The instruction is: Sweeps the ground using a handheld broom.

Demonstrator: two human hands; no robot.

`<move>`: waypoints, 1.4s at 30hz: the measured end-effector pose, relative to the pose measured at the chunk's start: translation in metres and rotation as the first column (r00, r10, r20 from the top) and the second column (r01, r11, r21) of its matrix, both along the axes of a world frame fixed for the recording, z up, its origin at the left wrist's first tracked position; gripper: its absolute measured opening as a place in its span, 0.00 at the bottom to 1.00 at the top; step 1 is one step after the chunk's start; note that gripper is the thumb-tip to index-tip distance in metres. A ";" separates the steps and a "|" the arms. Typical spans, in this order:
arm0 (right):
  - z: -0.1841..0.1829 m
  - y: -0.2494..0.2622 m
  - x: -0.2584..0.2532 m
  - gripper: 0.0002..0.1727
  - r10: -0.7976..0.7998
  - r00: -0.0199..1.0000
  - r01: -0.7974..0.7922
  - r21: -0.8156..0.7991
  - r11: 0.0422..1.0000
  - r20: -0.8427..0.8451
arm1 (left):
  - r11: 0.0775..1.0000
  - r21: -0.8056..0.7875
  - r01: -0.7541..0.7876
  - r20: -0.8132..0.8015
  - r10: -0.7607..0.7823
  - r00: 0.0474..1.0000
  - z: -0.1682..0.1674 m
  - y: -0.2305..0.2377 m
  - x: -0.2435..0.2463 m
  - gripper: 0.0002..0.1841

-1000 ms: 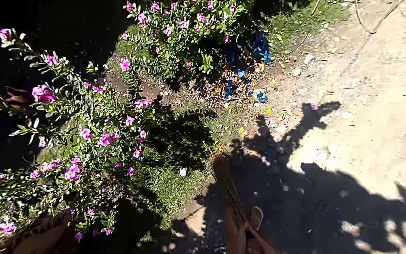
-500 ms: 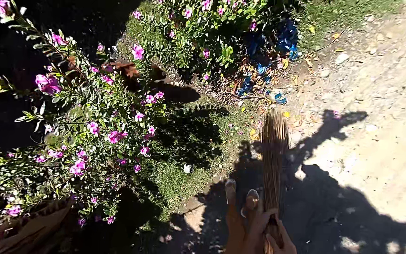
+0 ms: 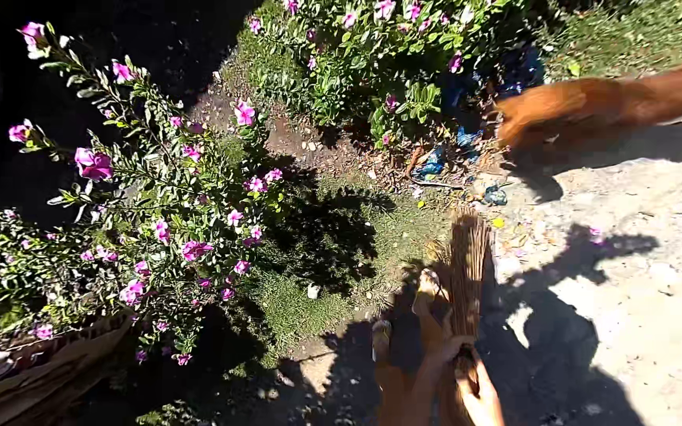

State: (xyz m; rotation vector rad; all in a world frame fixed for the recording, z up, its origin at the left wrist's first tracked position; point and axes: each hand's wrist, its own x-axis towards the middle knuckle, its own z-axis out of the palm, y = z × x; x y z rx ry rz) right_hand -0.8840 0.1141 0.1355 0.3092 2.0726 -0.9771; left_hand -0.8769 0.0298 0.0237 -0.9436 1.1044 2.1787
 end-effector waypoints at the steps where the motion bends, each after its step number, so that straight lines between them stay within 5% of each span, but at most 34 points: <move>1: 0.010 0.000 -0.001 0.40 0.015 1.000 -0.015 -0.009 1.000 -0.015 | 1.000 0.001 -0.016 0.018 0.016 1.000 0.012 0.001 -0.010 0.44; 6: 0.037 -0.021 -0.015 0.40 0.153 0.975 -0.122 -0.187 0.975 0.163 | 0.952 -0.221 -0.211 0.289 0.270 0.918 0.075 -0.032 -0.004 0.45; 9: -0.011 -0.041 -0.064 0.35 0.269 0.860 -0.105 -0.366 0.925 0.434 | 0.812 -0.493 -0.311 0.326 0.504 0.800 0.029 -0.052 -0.002 0.47; 11: -0.038 -0.047 -0.101 0.33 0.290 0.802 -0.119 -0.335 0.935 0.523 | 0.783 -0.533 -0.320 0.358 0.552 0.753 -0.011 -0.049 -0.017 0.48; 13: -0.044 -0.033 -0.122 0.32 0.193 0.869 -0.111 -0.202 0.973 0.454 | 0.847 -0.442 -0.297 0.310 0.455 0.835 -0.032 -0.029 -0.040 0.46; 14: -0.040 -0.020 -0.132 0.32 0.114 0.924 -0.067 -0.138 0.988 0.366 | 0.881 -0.399 -0.255 0.155 0.339 0.928 -0.032 -0.016 -0.048 0.42; 15: -0.033 -0.005 -0.140 0.33 0.028 0.967 -0.005 -0.092 0.996 0.252 | 0.910 -0.387 -0.147 0.054 0.182 0.982 -0.015 -0.008 -0.058 0.36; 16: -0.023 0.009 -0.151 0.33 -0.023 0.984 0.033 -0.053 0.998 0.179 | 0.950 -0.308 -0.059 0.151 0.110 0.982 0.025 -0.005 -0.086 0.29; 17: -0.013 0.018 -0.165 0.34 -0.036 0.992 0.039 -0.021 0.999 0.122 | 0.969 -0.228 -0.096 0.207 0.144 0.968 0.055 0.003 -0.121 0.24; 19: 0.004 0.017 -0.177 0.37 0.010 0.999 -0.011 0.002 1.000 0.050 | 0.978 -0.126 -0.168 -0.116 0.153 0.981 0.060 0.009 -0.143 0.27; 20: 0.012 0.010 -0.173 0.39 0.017 0.999 -0.017 -0.001 1.000 0.030 | 0.981 -0.087 -0.171 -0.078 0.164 0.983 0.076 -0.001 -0.156 0.28; 22: 0.034 -0.010 -0.161 0.41 0.044 0.997 -0.041 -0.045 0.998 0.067 | 0.981 -0.133 -0.139 0.243 0.168 0.955 0.110 -0.026 -0.171 0.30; 25: 0.044 -0.050 -0.151 0.41 0.129 0.968 -0.083 -0.208 0.975 0.216 | 0.924 -0.284 -0.255 0.119 0.298 0.947 0.058 -0.059 -0.113 0.45; 27: 0.014 -0.087 -0.154 0.45 0.148 0.911 -0.022 -0.313 0.949 0.385 | 0.863 -0.394 -0.317 0.268 0.438 0.858 0.057 -0.105 -0.111 0.48; 29: -0.034 -0.129 -0.168 0.48 0.121 0.733 0.145 -0.327 0.934 0.669 | 0.787 -0.509 -0.349 0.316 0.548 0.775 0.038 -0.150 -0.113 0.47; 31: -0.096 -0.168 -0.178 0.33 0.080 0.554 0.287 -0.280 0.916 0.829 | 0.750 -0.565 -0.344 0.311 0.579 0.753 0.010 -0.185 -0.124 0.44; 33: -0.134 -0.182 -0.188 0.22 0.007 0.563 0.402 -0.281 0.871 0.826 | 0.789 -0.530 -0.310 0.336 0.532 0.777 -0.019 -0.197 -0.152 0.42; 36: -0.155 -0.155 -0.235 0.21 -0.062 0.809 0.454 -0.556 0.696 0.584 | 0.890 -0.363 -0.277 0.344 0.404 0.848 -0.037 -0.183 -0.222 0.43; 37: -0.115 -0.163 -0.280 0.19 -0.287 0.668 0.540 -0.181 0.822 0.687 | 0.916 -0.311 -0.254 0.304 0.349 0.886 -0.034 -0.168 -0.246 0.40; 38: -0.098 -0.156 -0.296 0.18 -0.409 0.691 0.545 -0.058 0.836 0.595 | 0.941 -0.263 -0.213 0.248 0.280 0.927 -0.033 -0.153 -0.266 0.39; 40: -0.083 -0.135 -0.317 0.18 -0.541 0.725 0.601 -0.008 0.799 0.425 | 0.983 -0.179 0.050 0.283 0.002 0.959 -0.028 -0.130 -0.311 0.38; 42: -0.071 -0.116 -0.338 0.18 -0.583 0.728 0.619 0.020 0.785 0.361 | 0.999 -0.011 0.031 0.353 -0.026 0.935 -0.022 -0.103 -0.348 0.38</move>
